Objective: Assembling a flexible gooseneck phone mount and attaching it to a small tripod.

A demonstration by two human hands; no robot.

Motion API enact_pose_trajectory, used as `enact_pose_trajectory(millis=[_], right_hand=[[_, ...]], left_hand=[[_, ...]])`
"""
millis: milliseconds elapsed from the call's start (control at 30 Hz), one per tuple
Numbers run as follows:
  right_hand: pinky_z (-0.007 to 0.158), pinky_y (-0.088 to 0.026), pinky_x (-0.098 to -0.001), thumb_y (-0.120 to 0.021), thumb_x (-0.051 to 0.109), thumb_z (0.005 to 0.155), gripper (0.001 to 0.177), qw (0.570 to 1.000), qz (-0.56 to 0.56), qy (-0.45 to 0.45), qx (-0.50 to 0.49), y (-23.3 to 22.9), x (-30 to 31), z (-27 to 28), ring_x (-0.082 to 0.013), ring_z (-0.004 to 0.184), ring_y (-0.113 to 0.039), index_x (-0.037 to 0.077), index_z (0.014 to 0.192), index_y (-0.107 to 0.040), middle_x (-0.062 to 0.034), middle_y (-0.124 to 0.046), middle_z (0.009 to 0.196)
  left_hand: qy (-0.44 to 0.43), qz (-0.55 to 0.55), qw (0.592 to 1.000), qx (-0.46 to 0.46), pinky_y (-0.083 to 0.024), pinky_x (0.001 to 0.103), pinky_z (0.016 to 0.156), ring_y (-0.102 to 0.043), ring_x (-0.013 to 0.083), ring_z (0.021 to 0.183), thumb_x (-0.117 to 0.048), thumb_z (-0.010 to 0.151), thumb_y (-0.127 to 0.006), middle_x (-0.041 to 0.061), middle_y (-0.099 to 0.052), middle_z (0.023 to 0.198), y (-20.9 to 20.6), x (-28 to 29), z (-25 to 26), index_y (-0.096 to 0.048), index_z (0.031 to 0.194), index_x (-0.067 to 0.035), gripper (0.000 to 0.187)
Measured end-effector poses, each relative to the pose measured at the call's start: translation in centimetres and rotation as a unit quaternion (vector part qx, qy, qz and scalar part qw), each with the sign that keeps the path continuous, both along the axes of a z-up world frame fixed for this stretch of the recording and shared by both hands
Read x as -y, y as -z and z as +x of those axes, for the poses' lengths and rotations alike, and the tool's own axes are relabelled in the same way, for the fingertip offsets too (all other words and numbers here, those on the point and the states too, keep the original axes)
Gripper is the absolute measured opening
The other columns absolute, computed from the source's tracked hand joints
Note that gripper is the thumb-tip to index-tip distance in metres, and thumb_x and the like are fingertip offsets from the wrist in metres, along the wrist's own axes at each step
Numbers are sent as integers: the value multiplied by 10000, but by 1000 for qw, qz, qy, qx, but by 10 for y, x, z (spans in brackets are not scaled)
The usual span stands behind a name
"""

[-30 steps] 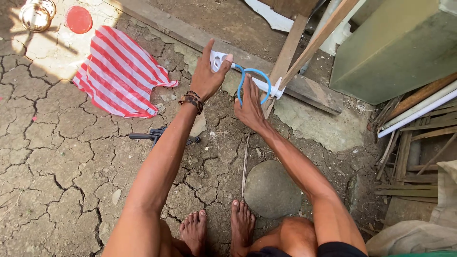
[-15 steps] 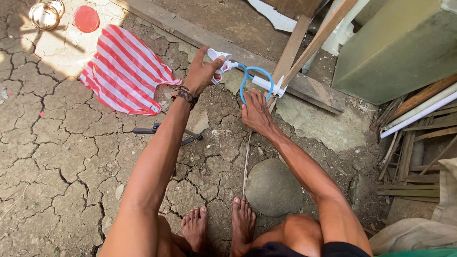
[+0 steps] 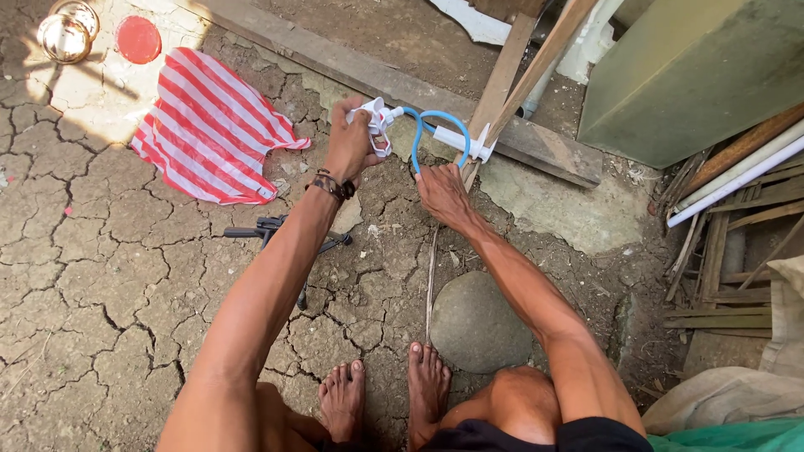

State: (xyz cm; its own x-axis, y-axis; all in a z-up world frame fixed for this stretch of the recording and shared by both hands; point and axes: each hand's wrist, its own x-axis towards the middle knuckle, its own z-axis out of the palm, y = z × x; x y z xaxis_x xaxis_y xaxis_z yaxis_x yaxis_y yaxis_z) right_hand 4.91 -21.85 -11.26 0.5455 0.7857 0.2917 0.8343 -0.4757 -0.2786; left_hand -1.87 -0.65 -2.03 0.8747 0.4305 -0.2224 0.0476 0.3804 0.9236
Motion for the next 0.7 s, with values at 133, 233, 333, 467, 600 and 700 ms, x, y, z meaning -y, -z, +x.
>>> enact_pose_trajectory(millis=[133,233,333,467,600,700], right_hand=[[823,-371,-460,-417,240,1092,313,1000,13,-5,-5,3,-1,-1,-247,724,-449,16,1042,-630,-119,-538,739],[819,-371,-457,-418,237,1097,310,1000,25,-3,-9,7,-2,0,-244,713,-438,14,1052,-629,-117,-535,734],[832,-380,-458,-414,230,1097,307,1000,12,8,-13,4,0,-1,-246,708,-453,15,1054,-628,-124,-565,759],[895,-400,-483,-418,224,1084,307,999,22,0,-26,-14,2,-10,-267,757,-518,-2,1119,-622,-145,-611,815],[1069,-363,-551,-433,196,1071,343,999,25,-14,-17,-12,4,-9,-333,950,-607,-49,1260,-579,-209,-645,964],[1192,-285,-572,-471,187,1034,419,999,40,-25,7,-11,6,-11,-376,1156,-592,-88,1346,-528,-259,-627,1159]], left_hand=[[-22,-21,1000,3,-622,382,608,-665,191,722,-264,1019,-446,97,-621,1036,-3,11,-4,-322,1372,-161,388],[-29,-12,999,10,-622,371,621,-671,180,737,-257,1003,-468,102,-628,1040,-7,14,-5,-319,1392,-164,427],[-31,6,999,5,-616,360,608,-682,174,729,-250,995,-485,106,-648,1032,-7,14,-7,-331,1400,-157,444],[-36,89,995,-2,-602,353,563,-694,166,716,-268,980,-520,111,-694,1028,-9,4,-9,-317,1474,-169,543],[-34,103,994,-6,-620,339,580,-709,142,772,-354,968,-621,94,-708,1029,-14,-6,-12,-244,1538,-166,709],[-37,143,989,-10,-602,326,572,-722,130,786,-404,961,-656,80,-708,982,-16,-9,-11,-237,1549,-112,779]])
